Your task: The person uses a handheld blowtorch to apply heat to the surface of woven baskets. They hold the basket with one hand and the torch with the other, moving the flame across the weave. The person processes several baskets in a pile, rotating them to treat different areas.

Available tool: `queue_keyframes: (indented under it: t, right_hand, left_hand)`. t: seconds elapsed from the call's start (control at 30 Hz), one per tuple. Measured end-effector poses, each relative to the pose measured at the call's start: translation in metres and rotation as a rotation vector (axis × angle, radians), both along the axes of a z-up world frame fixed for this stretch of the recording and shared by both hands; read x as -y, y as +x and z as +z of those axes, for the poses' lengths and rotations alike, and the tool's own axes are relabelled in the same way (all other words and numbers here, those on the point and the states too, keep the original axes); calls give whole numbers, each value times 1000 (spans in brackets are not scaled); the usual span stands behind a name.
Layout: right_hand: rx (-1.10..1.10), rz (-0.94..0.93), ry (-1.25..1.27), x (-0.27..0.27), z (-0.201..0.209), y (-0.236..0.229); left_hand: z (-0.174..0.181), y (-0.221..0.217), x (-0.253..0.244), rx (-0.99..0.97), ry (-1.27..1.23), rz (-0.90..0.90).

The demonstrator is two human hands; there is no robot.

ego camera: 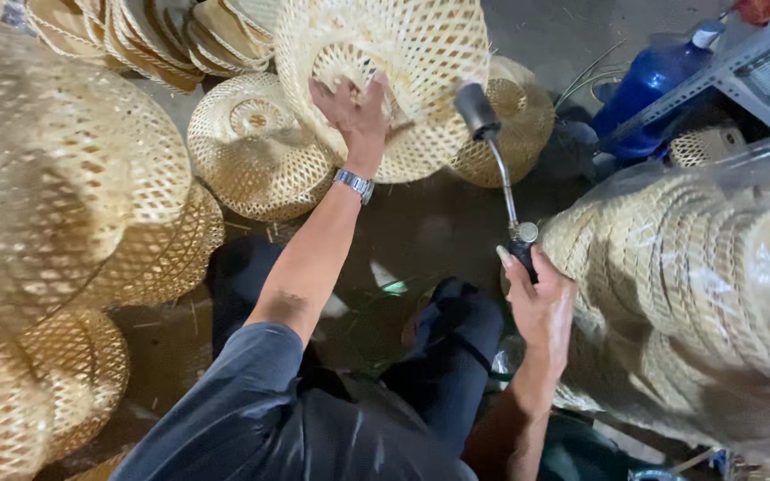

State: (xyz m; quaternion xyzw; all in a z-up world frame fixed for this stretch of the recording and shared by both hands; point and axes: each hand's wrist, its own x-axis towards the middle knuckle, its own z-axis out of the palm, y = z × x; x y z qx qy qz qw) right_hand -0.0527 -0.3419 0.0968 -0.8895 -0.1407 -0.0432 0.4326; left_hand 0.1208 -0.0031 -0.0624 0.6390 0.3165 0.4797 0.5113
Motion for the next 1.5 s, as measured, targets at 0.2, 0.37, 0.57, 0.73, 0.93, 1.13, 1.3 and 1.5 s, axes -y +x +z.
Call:
queue_keyframes:
  t: [0.2, 0.37, 0.57, 0.73, 0.93, 1.13, 1.3, 1.5]
  right_hand:
    - [345, 4, -210, -1, 20, -32]
    - [18, 1, -63, 9, 37, -59]
    - [55, 5, -112, 18, 34, -77]
    - [163, 43, -139, 15, 26, -89]
    - [105, 95, -68, 13, 33, -102]
    - [84, 45, -64, 7, 30, -102]
    - [284, 51, -145, 10, 16, -100]
    - [89, 100, 40, 20, 13, -97]
  left_hand:
    - [49, -23, -13, 231, -589, -143]
    - [37, -49, -6, 487, -304, -123]
    - [58, -65, -34, 422, -743, -212]
    - [49, -63, -39, 155, -147, -121]
    - [89, -96, -34, 553, -839, -360]
    - [71, -97, -37, 439, -537, -246]
    - [68, -94, -46, 503, -626, -224]
    - [83, -110, -49, 678, -723, -482]
